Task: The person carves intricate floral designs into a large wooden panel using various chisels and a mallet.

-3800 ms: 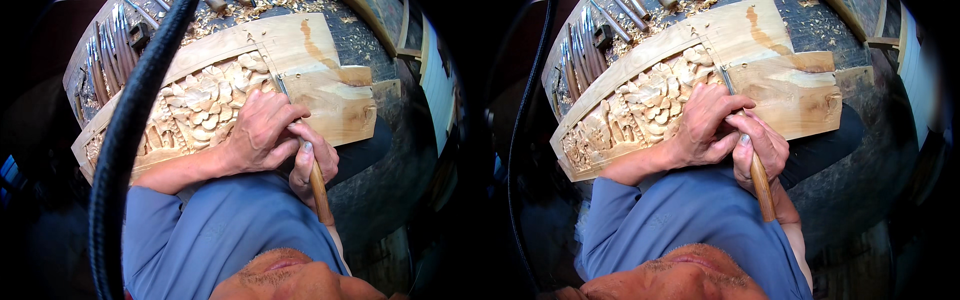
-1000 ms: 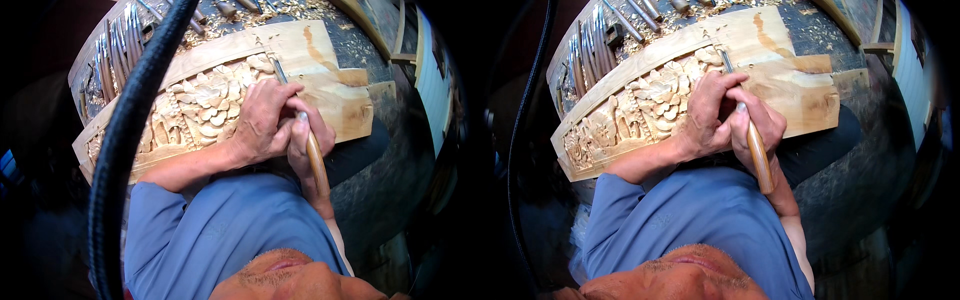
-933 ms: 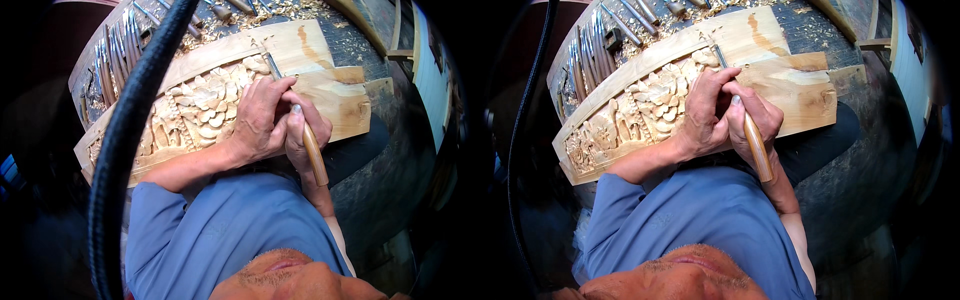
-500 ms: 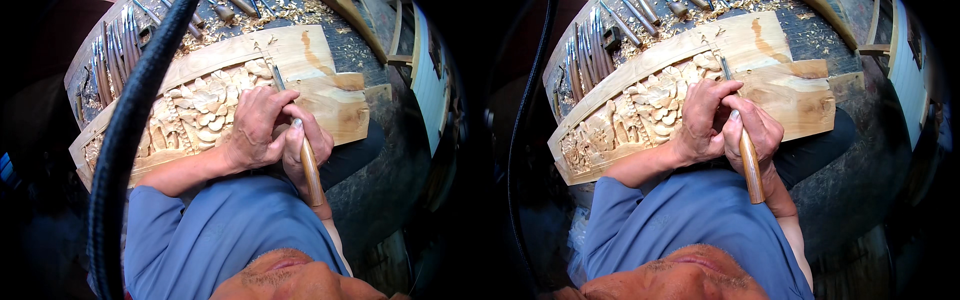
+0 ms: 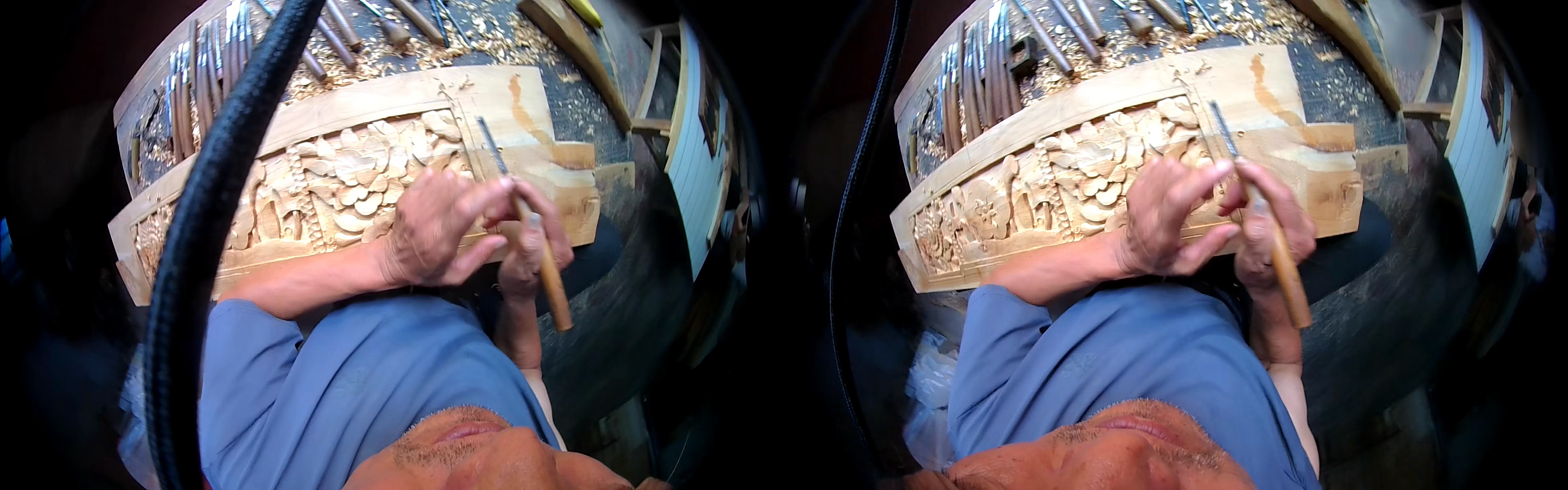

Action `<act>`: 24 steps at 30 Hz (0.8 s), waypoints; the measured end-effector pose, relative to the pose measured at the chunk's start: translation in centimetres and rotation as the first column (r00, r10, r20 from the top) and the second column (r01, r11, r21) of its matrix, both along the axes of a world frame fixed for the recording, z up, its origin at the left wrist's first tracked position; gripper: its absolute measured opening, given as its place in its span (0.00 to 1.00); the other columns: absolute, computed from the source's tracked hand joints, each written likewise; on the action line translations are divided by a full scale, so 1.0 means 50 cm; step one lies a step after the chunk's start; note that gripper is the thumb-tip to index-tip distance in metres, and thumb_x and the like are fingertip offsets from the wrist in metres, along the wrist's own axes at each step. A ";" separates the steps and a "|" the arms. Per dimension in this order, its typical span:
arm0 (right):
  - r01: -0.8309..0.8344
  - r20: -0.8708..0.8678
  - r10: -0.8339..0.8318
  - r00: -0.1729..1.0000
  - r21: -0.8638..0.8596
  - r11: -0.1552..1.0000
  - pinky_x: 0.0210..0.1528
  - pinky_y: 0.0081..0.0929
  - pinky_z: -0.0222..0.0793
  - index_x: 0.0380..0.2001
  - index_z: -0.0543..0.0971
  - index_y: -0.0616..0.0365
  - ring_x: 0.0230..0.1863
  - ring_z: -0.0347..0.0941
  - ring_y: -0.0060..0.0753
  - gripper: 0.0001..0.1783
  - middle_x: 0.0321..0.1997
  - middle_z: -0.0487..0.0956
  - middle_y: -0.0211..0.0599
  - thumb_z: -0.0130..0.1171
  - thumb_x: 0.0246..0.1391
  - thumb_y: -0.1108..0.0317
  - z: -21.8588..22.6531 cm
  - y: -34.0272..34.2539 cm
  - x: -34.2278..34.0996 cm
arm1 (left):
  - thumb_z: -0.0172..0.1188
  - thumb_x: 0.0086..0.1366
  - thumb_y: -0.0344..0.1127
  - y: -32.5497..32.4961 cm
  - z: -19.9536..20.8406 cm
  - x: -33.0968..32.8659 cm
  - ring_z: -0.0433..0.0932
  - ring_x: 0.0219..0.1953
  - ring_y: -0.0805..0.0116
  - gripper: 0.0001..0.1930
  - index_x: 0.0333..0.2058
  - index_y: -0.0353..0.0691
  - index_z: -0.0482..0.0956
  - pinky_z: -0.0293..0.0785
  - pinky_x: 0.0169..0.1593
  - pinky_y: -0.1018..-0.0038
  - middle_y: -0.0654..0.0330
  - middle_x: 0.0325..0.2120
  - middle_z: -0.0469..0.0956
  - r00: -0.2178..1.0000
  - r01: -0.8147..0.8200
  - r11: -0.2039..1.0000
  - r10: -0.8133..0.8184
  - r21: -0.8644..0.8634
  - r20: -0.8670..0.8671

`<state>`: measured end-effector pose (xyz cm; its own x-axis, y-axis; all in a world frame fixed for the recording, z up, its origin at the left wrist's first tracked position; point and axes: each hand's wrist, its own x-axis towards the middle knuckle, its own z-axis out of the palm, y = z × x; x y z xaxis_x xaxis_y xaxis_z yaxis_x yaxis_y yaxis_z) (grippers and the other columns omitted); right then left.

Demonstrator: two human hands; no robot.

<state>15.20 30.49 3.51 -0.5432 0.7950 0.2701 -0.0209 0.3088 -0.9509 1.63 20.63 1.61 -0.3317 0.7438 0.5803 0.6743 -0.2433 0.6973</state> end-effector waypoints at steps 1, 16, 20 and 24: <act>0.016 0.041 -0.017 0.999 0.024 1.000 0.37 0.30 0.79 0.56 0.84 0.71 0.31 0.83 0.31 0.26 0.32 0.86 0.42 0.52 0.76 0.56 0.020 0.014 -0.003 | 0.74 0.65 0.40 -0.005 0.003 0.004 0.75 0.28 0.62 0.30 0.63 0.38 0.77 0.70 0.35 0.63 0.63 0.29 0.76 1.000 0.012 0.996 -0.009 0.084 -0.030; -0.610 0.175 0.625 0.761 -0.137 0.781 0.31 0.22 0.80 0.50 0.88 0.57 0.30 0.85 0.22 0.23 0.29 0.88 0.34 0.58 0.77 0.48 0.058 0.030 -0.499 | 0.64 0.59 0.36 -0.026 -0.040 0.048 0.78 0.27 0.67 0.08 0.35 0.41 0.79 0.74 0.31 0.68 0.64 0.24 0.73 0.836 0.465 0.881 -0.401 0.094 -0.374; -0.603 0.099 0.617 0.781 -0.140 0.785 0.38 0.37 0.82 0.39 0.86 0.58 0.34 0.87 0.29 0.22 0.31 0.89 0.41 0.58 0.75 0.49 0.024 0.005 -0.573 | 0.65 0.53 0.37 -0.036 -0.065 0.040 0.82 0.30 0.62 0.11 0.36 0.42 0.81 0.79 0.37 0.63 0.62 0.27 0.78 0.780 0.477 0.876 -0.457 -0.065 -0.427; -0.564 0.363 0.456 0.813 0.296 0.771 0.43 0.47 0.83 0.33 0.85 0.58 0.34 0.86 0.46 0.26 0.30 0.86 0.50 0.62 0.67 0.43 -0.087 0.033 -0.654 | 0.69 0.48 0.37 -0.019 -0.060 0.036 0.86 0.37 0.56 0.20 0.42 0.41 0.87 0.83 0.42 0.59 0.58 0.35 0.85 0.790 0.487 0.874 -0.441 -0.001 -0.426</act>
<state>-17.52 32.17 -0.86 -0.9291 0.2447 0.2772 -0.0538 0.6522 -0.7561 3.41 19.66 -1.40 0.3162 0.6764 0.6652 0.6743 -0.6535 0.3439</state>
